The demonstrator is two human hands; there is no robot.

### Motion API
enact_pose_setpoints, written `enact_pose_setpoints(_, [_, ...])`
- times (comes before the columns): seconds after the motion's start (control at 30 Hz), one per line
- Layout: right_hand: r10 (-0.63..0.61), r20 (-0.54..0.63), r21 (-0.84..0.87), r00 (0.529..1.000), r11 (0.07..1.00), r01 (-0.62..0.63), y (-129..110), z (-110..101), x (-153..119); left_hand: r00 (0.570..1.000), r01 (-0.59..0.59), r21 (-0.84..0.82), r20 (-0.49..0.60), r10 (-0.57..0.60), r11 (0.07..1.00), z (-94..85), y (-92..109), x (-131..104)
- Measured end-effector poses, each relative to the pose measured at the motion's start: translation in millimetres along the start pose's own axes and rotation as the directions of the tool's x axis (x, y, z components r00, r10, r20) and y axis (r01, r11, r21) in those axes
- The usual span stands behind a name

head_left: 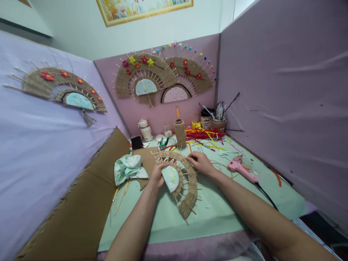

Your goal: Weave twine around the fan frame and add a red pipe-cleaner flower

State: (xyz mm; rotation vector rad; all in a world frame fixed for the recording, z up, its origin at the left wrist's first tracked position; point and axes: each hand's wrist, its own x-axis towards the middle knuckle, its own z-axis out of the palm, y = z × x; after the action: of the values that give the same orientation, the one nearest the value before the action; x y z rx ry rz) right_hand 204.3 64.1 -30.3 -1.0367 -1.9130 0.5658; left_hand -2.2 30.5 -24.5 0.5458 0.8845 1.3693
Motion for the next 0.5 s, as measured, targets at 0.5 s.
enact_pose_setpoints(0.5, [-0.079,-0.049,0.017,0.996,0.997,0.080,-0.2,-1.1,-0.8,0.998,-0.035,-0.041,-0.057,0.033,0.999,-2.3,1.1,3.5])
